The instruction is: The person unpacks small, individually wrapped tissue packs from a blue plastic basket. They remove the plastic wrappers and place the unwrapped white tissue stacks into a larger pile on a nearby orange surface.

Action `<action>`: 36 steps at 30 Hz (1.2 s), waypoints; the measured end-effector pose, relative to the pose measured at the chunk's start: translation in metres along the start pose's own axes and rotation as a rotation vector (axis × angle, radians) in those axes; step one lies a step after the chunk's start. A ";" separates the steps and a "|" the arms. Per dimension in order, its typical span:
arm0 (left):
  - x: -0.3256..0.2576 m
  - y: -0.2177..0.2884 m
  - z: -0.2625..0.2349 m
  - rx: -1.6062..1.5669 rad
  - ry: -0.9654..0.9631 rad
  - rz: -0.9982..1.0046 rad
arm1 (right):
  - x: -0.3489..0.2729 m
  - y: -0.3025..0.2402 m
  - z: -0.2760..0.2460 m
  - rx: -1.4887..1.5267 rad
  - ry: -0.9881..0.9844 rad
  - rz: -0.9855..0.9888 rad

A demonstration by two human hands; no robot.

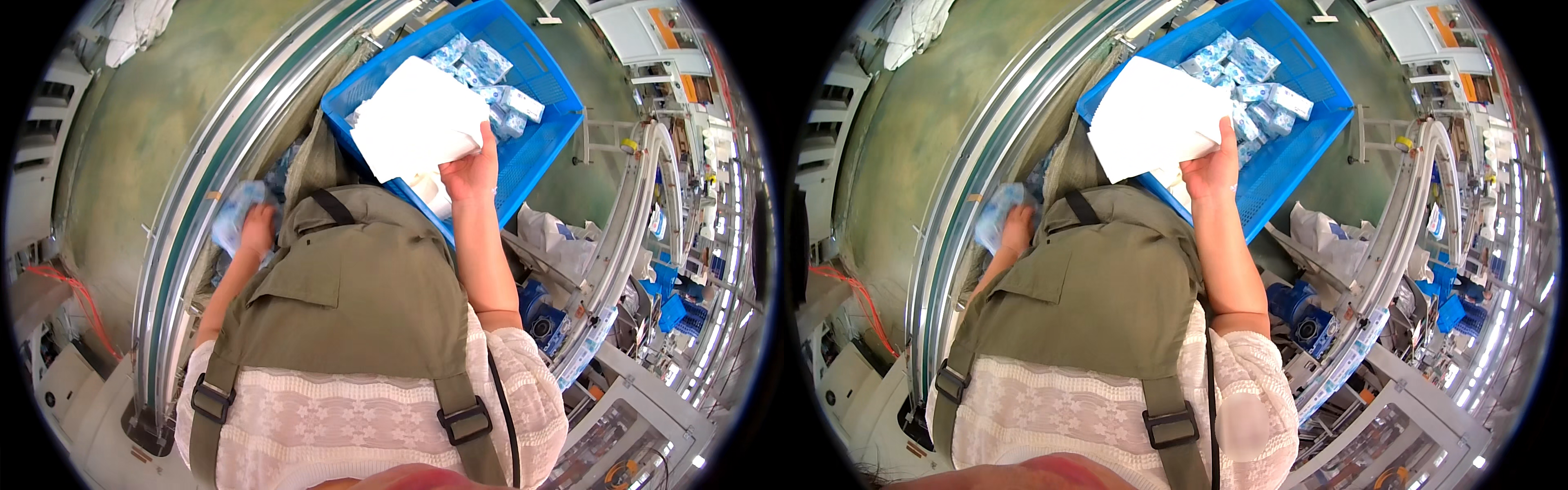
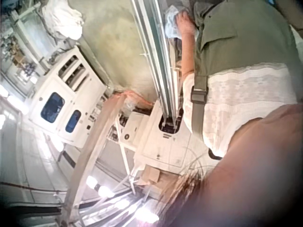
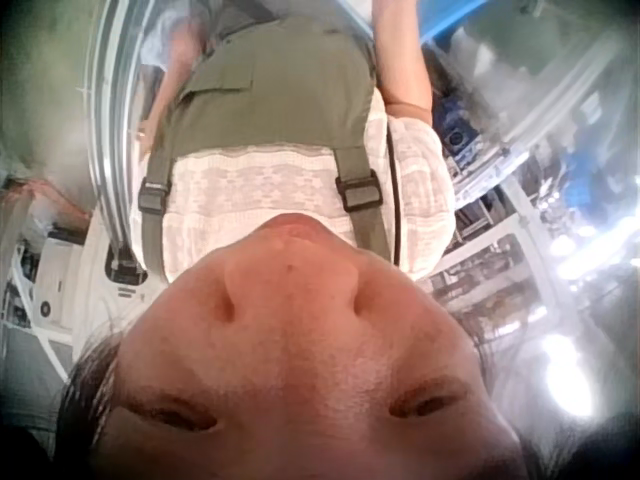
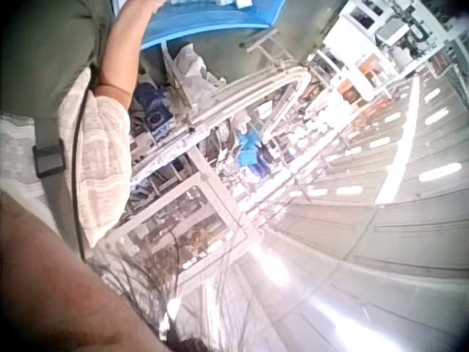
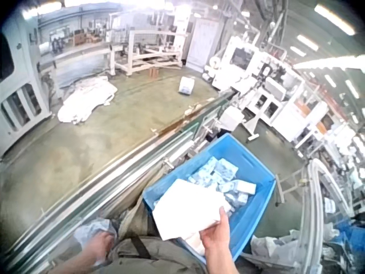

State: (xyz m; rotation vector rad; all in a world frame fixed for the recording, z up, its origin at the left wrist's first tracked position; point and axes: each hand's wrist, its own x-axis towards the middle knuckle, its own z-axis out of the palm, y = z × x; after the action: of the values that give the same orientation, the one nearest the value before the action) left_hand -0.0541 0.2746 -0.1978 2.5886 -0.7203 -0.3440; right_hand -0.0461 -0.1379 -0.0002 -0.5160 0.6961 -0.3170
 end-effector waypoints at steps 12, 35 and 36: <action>-0.037 -0.039 -0.004 -0.014 -0.121 -0.259 | -0.010 0.019 0.006 0.284 -0.373 0.266; 0.109 0.216 -0.150 -1.781 -0.273 0.183 | -0.041 0.007 0.011 -0.483 -0.157 -0.738; 0.110 0.214 -0.148 -1.808 -0.292 0.152 | -0.042 0.006 0.011 -0.495 -0.169 -0.749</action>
State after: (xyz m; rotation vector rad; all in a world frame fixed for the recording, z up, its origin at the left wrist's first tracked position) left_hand -0.0040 0.0992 0.0184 0.7739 -0.3159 -0.8093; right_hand -0.0689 -0.1105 0.0262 -1.2644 0.3874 -0.7985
